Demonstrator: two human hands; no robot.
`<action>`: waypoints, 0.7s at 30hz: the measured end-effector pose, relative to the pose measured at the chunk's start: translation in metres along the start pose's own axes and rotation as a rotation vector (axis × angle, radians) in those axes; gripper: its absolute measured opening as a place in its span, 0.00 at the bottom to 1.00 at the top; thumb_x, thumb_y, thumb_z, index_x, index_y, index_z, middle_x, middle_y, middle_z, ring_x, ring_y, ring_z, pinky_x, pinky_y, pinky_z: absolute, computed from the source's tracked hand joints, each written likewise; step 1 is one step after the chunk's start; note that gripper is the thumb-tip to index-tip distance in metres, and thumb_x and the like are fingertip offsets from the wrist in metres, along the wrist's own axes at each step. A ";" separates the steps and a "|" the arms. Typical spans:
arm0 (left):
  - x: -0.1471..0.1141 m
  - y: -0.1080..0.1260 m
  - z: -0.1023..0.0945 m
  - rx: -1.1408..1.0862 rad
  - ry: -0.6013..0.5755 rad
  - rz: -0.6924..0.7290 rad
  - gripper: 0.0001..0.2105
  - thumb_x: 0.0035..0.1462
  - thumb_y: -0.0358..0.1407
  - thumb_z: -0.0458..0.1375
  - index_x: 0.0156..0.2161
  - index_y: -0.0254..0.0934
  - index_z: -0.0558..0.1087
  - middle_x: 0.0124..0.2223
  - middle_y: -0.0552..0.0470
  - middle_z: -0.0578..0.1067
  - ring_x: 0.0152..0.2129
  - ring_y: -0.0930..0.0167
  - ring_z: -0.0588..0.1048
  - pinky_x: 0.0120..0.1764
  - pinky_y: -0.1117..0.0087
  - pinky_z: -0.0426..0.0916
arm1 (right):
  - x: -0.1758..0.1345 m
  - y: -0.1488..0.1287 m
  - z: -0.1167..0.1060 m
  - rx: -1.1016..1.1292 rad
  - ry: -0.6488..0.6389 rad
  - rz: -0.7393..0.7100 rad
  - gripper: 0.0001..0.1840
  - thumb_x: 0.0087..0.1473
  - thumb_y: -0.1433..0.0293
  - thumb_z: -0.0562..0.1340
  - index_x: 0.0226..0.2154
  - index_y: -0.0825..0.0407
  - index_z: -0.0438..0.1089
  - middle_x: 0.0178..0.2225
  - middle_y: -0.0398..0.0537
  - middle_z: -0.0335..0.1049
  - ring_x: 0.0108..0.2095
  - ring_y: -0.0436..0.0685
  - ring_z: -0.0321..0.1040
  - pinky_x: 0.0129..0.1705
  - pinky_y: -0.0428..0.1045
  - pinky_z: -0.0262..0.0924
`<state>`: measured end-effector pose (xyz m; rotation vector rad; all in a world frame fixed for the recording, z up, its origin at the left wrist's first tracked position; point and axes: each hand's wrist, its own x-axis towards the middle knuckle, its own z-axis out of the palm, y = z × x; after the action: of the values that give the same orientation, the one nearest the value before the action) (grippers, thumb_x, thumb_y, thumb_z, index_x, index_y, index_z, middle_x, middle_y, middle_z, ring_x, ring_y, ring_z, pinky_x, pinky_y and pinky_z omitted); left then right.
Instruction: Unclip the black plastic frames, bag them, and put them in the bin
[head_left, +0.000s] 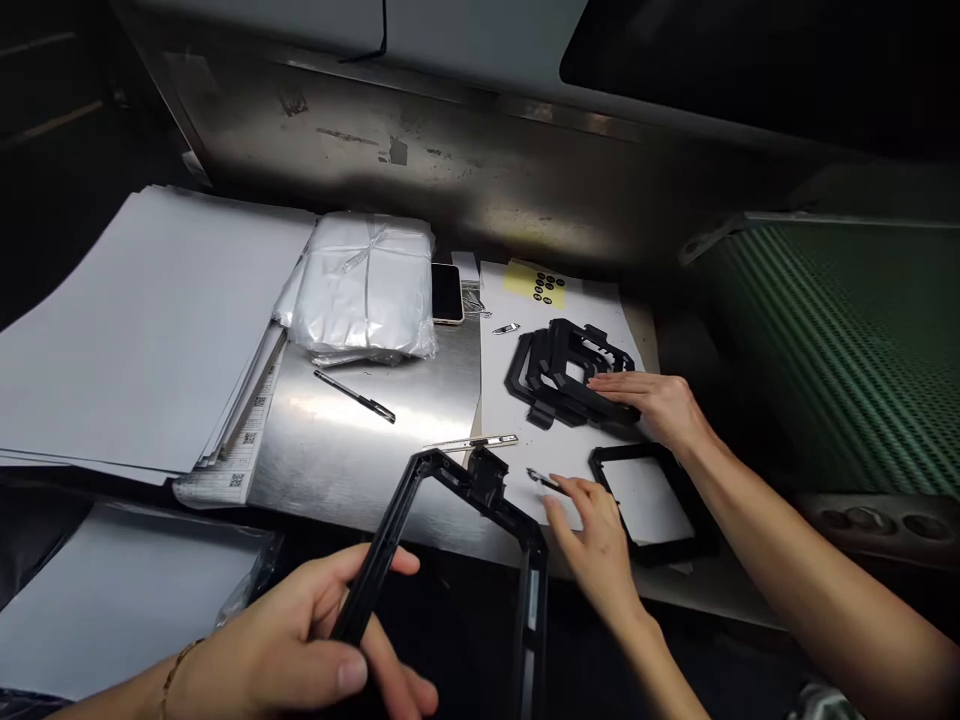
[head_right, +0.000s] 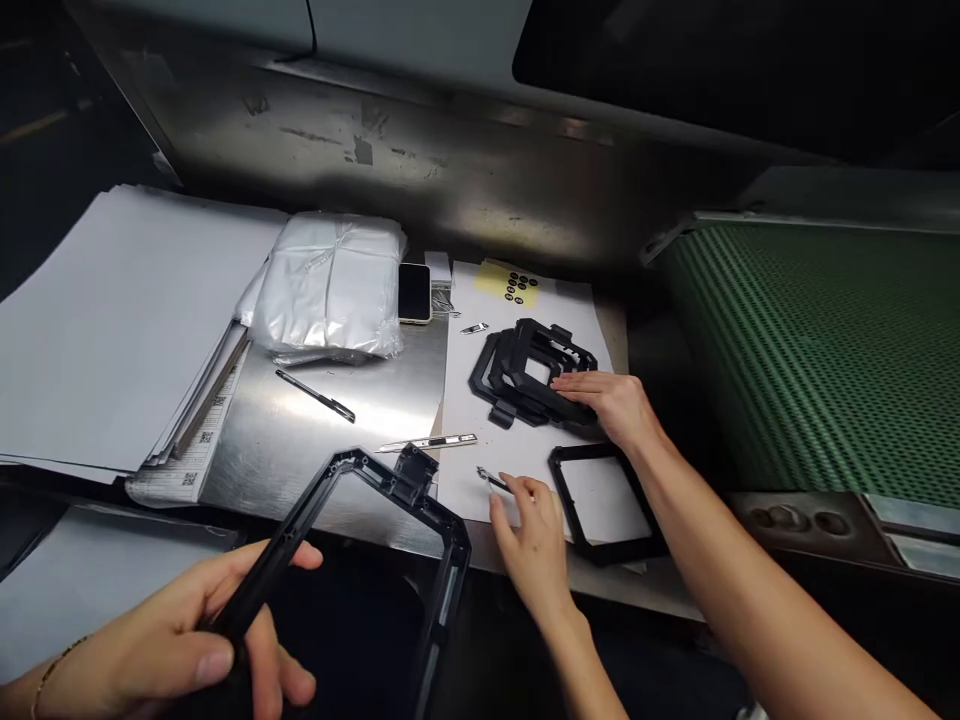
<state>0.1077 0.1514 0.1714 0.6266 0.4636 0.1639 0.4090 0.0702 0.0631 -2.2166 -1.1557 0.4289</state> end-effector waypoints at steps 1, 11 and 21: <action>-0.001 -0.001 -0.003 0.088 0.036 0.016 0.23 0.49 0.37 0.57 0.51 0.39 0.58 0.28 0.51 0.78 0.37 0.61 0.73 0.45 0.55 0.59 | 0.001 0.007 0.007 -0.040 -0.001 -0.011 0.21 0.42 0.55 0.55 0.34 0.52 0.68 0.37 0.55 0.63 0.42 0.66 0.57 0.43 0.64 0.51; 0.035 -0.034 -0.016 1.259 0.315 0.043 0.34 0.37 0.34 0.63 0.53 0.42 0.59 0.33 0.48 0.74 0.30 0.63 0.71 0.35 0.67 0.66 | -0.024 -0.116 0.022 0.885 -0.664 0.122 0.21 0.50 0.55 0.53 0.40 0.53 0.59 0.33 0.50 0.68 0.34 0.56 0.65 0.38 0.52 0.57; 0.027 -0.029 -0.076 0.127 0.831 0.195 0.15 0.47 0.45 0.56 0.36 0.36 0.68 0.28 0.52 0.70 0.25 0.70 0.71 0.33 0.68 0.66 | -0.002 -0.146 0.054 0.963 -1.001 0.086 0.18 0.49 0.57 0.53 0.34 0.56 0.61 0.13 0.39 0.62 0.13 0.47 0.54 0.19 0.44 0.52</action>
<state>0.0963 0.1761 0.0905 0.7136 1.2209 0.5934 0.2871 0.1531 0.1146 -1.1443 -0.9311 1.8116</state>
